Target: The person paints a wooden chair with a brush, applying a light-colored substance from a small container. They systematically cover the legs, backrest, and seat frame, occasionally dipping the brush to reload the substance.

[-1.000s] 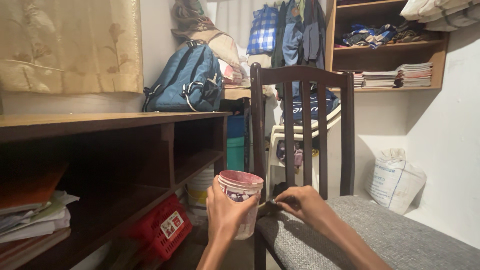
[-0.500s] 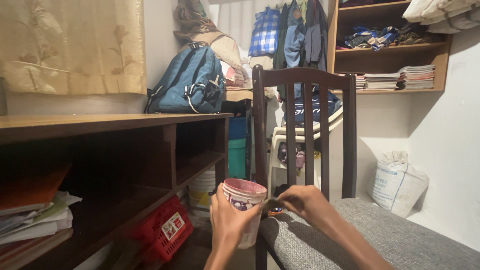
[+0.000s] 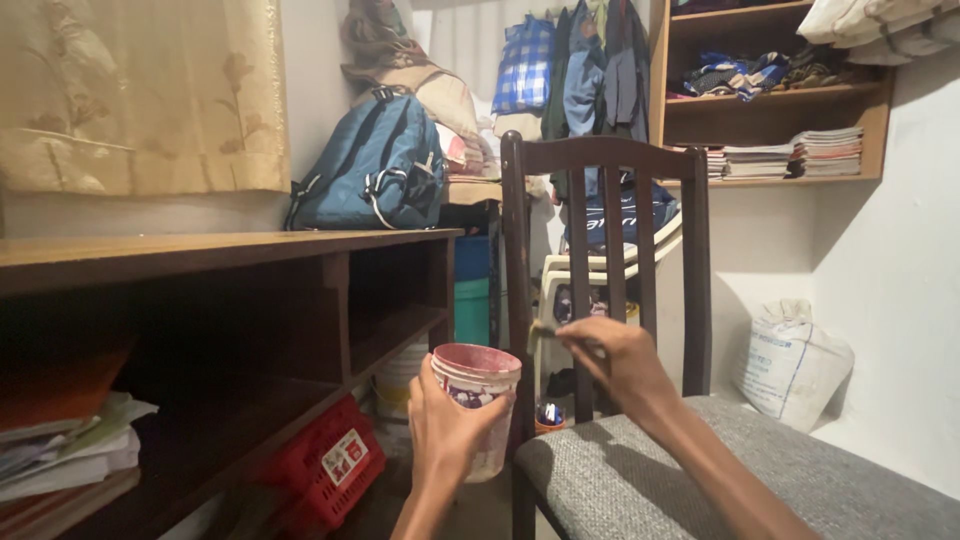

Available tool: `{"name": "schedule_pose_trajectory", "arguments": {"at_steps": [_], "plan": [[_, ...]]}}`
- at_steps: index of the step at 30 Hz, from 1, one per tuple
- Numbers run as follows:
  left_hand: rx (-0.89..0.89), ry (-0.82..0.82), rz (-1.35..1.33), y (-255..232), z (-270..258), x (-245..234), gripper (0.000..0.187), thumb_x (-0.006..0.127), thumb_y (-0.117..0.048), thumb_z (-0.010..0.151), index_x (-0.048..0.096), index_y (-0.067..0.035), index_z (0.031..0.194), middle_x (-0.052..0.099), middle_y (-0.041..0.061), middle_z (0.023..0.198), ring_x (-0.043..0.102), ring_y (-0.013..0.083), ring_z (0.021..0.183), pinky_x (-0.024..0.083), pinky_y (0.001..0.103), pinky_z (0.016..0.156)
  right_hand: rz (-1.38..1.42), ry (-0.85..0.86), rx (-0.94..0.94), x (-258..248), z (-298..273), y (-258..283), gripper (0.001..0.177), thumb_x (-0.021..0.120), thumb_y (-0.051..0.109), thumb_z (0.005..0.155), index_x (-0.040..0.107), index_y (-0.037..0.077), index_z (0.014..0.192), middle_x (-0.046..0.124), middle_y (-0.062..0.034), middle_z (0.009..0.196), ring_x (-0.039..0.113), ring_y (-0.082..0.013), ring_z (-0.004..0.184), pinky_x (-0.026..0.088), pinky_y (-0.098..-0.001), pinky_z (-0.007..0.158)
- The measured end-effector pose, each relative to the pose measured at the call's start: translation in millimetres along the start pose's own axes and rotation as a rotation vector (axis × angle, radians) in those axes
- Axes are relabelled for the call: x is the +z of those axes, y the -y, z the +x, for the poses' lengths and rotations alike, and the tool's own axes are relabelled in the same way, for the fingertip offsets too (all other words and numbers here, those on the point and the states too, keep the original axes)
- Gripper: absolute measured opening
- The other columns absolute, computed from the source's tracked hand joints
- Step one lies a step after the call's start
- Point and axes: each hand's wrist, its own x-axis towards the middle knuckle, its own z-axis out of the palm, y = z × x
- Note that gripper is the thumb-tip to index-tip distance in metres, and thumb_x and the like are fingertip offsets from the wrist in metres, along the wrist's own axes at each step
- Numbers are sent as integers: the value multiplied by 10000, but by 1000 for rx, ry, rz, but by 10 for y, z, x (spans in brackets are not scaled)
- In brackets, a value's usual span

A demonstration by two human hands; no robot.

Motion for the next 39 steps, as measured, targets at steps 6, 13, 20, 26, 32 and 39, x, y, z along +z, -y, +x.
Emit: {"name": "schedule_pose_trajectory", "arguments": {"at_steps": [6,13,20,26,32,39], "plan": [[-1,-31,0,-43,56,-52,1096,932,-397,547,413,-32,1441,540,215,1322,559,392,1243,497,474,1005,97,-195,-107,-134,126,240,206,714,143,914,764,73,1101,781,-105,1035,778,-175,823,653,-271,714],[36,-58,-4,-45,26,-46,1126,936,-379,542,390,-7,1454,540,236,1323,576,404,1232,503,470,1005,-11,-29,-30,-240,-14,375,179,743,149,879,778,97,1047,790,-79,958,764,-161,761,639,-271,662],[-8,-45,-31,-118,-13,-20,1075,941,-401,557,427,-51,1434,554,214,1324,591,397,1228,508,478,992,52,287,-40,-162,-218,327,179,729,72,855,773,90,1028,784,-86,894,769,-174,741,630,-293,663],[15,-22,-45,-128,-56,-38,1060,925,-409,566,433,-55,1435,566,205,1325,611,393,1222,522,474,983,45,371,-164,-43,-324,296,129,758,57,856,782,83,981,784,-97,890,757,-202,779,608,-333,707],[24,-11,-39,-129,-50,-65,1059,921,-385,566,423,-53,1440,561,209,1325,618,396,1208,528,473,976,63,243,-17,-163,-107,338,173,729,105,851,793,124,1011,800,-55,887,769,-165,743,645,-301,678],[5,-28,-47,-161,-35,-47,1058,932,-394,550,434,-75,1426,569,190,1317,619,388,1203,523,476,966,12,-37,-96,-387,159,422,184,736,125,874,793,97,1047,797,-87,973,753,-155,763,633,-293,689]]}}
